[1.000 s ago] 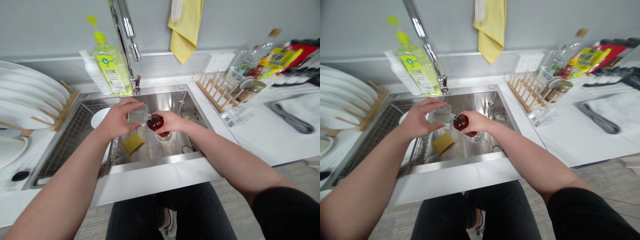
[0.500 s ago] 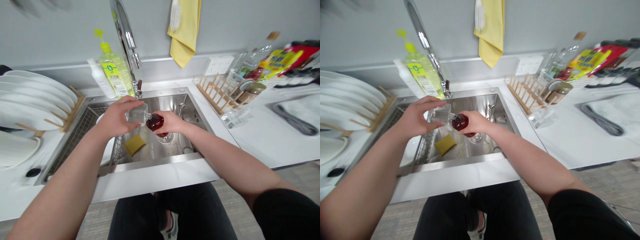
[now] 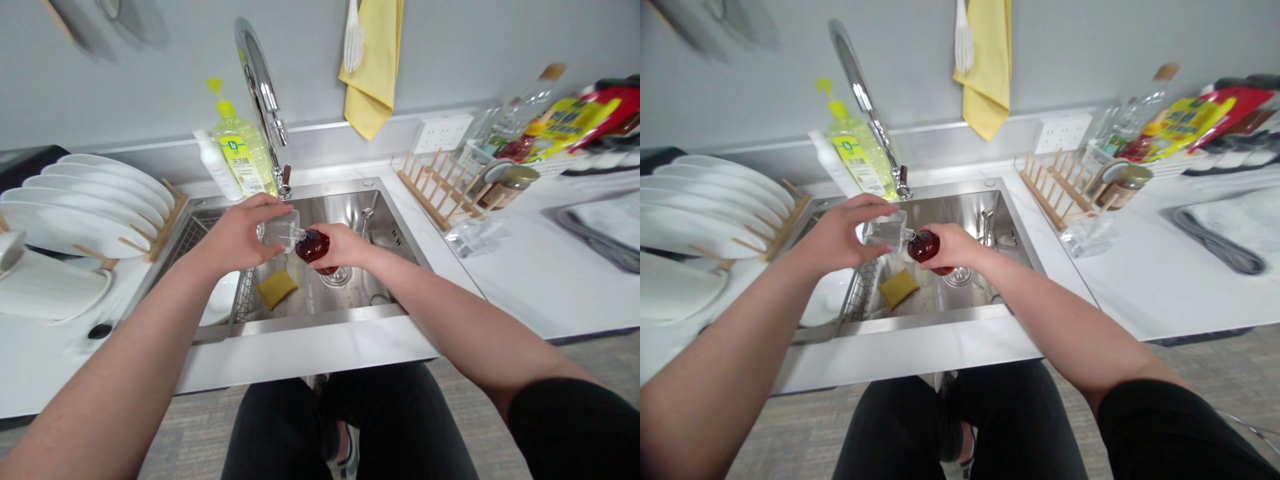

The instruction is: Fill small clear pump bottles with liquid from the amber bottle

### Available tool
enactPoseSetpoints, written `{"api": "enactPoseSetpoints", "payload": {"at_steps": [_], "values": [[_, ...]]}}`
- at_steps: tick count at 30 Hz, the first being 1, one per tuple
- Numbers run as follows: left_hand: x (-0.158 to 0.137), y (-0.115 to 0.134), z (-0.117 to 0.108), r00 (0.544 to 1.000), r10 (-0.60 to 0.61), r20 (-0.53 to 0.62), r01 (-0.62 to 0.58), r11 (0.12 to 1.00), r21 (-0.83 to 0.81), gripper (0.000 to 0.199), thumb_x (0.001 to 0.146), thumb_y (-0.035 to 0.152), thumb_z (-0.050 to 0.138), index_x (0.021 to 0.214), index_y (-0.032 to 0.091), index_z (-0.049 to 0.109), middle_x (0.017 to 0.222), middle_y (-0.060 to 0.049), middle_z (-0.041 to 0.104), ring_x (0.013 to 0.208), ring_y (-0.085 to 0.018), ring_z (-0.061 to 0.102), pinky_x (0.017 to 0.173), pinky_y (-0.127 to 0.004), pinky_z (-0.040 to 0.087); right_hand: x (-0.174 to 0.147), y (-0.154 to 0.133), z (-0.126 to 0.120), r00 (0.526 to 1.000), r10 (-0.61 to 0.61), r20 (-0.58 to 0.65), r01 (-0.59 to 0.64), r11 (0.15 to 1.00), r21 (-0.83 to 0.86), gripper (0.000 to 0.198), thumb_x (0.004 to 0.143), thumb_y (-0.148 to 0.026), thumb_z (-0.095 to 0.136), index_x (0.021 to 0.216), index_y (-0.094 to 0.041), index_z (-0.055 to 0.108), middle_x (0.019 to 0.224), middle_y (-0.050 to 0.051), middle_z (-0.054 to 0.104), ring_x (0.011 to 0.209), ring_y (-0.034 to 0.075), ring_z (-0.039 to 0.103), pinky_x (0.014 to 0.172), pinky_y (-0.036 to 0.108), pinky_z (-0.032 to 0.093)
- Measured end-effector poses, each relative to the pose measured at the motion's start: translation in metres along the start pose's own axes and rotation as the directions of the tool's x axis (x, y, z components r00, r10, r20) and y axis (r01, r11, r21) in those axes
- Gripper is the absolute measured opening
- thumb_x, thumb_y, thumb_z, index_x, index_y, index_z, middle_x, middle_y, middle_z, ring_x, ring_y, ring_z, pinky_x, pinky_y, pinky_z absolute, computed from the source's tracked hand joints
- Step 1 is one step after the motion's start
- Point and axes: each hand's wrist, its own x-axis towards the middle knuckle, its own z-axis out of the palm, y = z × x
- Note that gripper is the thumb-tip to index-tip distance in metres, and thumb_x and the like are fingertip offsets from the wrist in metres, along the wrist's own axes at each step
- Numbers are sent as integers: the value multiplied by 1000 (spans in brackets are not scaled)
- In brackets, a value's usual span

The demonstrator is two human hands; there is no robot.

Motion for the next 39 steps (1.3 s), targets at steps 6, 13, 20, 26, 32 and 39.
{"api": "enactPoseSetpoints", "payload": {"at_steps": [6, 13, 20, 26, 32, 39], "values": [[3, 5, -6, 1000, 1, 29, -1, 1000, 18, 68, 87, 50, 88, 152, 29, 80, 151, -12, 74, 130, -37, 76, 123, -56, 61, 0, -2, 0, 1000, 1, -6, -1, 1000, -10, 76, 68, -45, 108, 137, -31, 81, 127, 4, 90, 120, 35, 85, 107, 47, 65], [6, 8, -9, 999, 8, 41, -10, 999, 39, 68, 88, 51, 88, 152, 27, 80, 150, -13, 74, 130, -37, 76, 122, -54, 61, -1, -3, 0, 1000, -6, -20, 5, 1000, -10, 76, 67, -45, 108, 137, -29, 82, 128, 5, 89, 121, 35, 84, 107, 46, 64], [9, 10, -13, 998, 18, 54, -21, 999, 44, 69, 88, 52, 88, 151, 26, 80, 148, -13, 74, 128, -36, 76, 123, -54, 61, 0, -2, 1, 999, -10, -30, 10, 1000, -12, 79, 68, -47, 108, 139, -29, 81, 129, 6, 89, 121, 36, 84, 107, 47, 65], [12, 16, -19, 997, 19, 74, -23, 998, 56, 69, 87, 51, 88, 151, 26, 80, 148, -13, 74, 130, -37, 75, 124, -56, 59, -1, -7, 0, 998, -27, -50, 27, 1000, 3, 76, 69, -47, 108, 137, -27, 82, 127, 7, 90, 120, 36, 85, 107, 49, 65], [17, 22, -25, 995, 19, 95, -26, 997, 75, 68, 86, 50, 87, 150, 27, 80, 148, -13, 75, 131, -38, 75, 124, -57, 59, -2, -9, 0, 999, -16, -52, 16, 1000, 7, 76, 69, -47, 109, 138, -29, 82, 127, 6, 90, 119, 36, 85, 107, 50, 66], [24, 29, -34, 989, 29, 146, -47, 992, 121, 66, 86, 48, 84, 149, 28, 80, 147, -12, 75, 131, -38, 75, 123, -55, 60, -3, -14, -2, 998, -18, -59, 20, 999, 25, 77, 69, -46, 108, 139, -28, 81, 126, 7, 90, 119, 37, 85, 107, 51, 66]]}}
